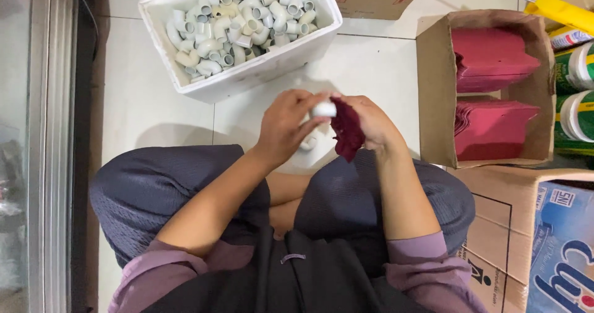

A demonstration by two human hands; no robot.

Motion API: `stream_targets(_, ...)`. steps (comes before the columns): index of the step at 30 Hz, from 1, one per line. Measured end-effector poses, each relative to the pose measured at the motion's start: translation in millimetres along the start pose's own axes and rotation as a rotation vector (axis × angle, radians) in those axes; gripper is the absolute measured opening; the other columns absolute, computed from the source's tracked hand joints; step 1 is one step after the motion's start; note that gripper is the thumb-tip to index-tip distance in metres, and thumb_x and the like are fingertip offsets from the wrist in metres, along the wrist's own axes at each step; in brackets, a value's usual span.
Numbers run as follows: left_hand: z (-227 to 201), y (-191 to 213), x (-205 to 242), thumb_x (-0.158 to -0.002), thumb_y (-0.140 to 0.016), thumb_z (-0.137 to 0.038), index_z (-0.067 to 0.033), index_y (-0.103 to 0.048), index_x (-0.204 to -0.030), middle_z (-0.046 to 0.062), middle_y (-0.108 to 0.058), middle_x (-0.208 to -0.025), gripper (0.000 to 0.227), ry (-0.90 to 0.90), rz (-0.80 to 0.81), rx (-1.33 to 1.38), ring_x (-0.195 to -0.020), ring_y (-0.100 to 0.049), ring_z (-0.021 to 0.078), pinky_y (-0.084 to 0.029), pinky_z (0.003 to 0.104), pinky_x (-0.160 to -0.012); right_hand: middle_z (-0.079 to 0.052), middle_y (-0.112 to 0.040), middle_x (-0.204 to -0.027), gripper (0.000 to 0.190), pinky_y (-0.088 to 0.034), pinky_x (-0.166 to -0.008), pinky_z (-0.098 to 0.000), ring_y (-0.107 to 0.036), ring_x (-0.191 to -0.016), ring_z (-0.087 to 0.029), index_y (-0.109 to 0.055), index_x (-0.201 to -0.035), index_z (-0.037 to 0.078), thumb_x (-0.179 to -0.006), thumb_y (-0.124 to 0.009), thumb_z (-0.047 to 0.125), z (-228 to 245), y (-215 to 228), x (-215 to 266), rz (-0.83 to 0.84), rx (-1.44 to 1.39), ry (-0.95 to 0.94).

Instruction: The person sits cross-legged on the floor and wipes small white plastic pipe fittings with a maroon cloth. They pick up fittings from a pile on the floor, wipe them, and place them into a white plastic bin. The person repeats this process for multiple fittings.

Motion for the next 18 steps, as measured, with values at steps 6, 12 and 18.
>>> stream_targets(6,43.1,13.3,6.4,-0.095,-0.074,-0.001,-0.0047,-0.066,-0.119,0.01,-0.066,-0.117,0.026,0.395,-0.215,0.563,-0.112,-0.068,0.0233,-0.055,0.038,-0.101,-0.014,-0.07,-0.109,0.037,-0.059,-0.088,-0.038,-0.068,-0.1,-0.021,-0.066,-0.128,0.007,-0.1,-0.07,0.03,17.9,12.4,-6.5,-0.108,0.094,0.444)
stream_targets(12,40.5,7.4,7.8,-0.091,-0.076,0.003,-0.0041,-0.063,-0.108,0.015,-0.072,-0.118,0.022,0.477,-0.203,0.564,-0.114,-0.07,0.026,-0.054,0.039,-0.102,-0.014,-0.072,-0.109,0.036,-0.057,-0.09,-0.0374,-0.066,-0.101,-0.019,-0.067,-0.129,0.006,-0.096,-0.076,0.018,26.5,-14.3,10.8,-0.18,0.252,0.581)
stream_targets(18,85.6,-40.2,31.0,-0.105,-0.055,-0.029,0.0022,-0.063,-0.128,0.016,-0.069,-0.099,0.039,0.796,-0.031,0.977,-0.09,-0.073,0.0233,-0.064,0.038,-0.083,-0.015,-0.067,-0.105,0.033,-0.055,-0.08,-0.0401,-0.068,-0.093,-0.032,-0.069,-0.119,0.0,-0.089,-0.083,0.006,66.1,-27.4,48.5,-0.327,0.617,1.0)
Point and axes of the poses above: each hand's wrist, its own x-axis away from the middle knuckle, its own y-axis out of the back of the hand, z = x × y, the point moved 10 cm from there along -x, towards the middle knuckle
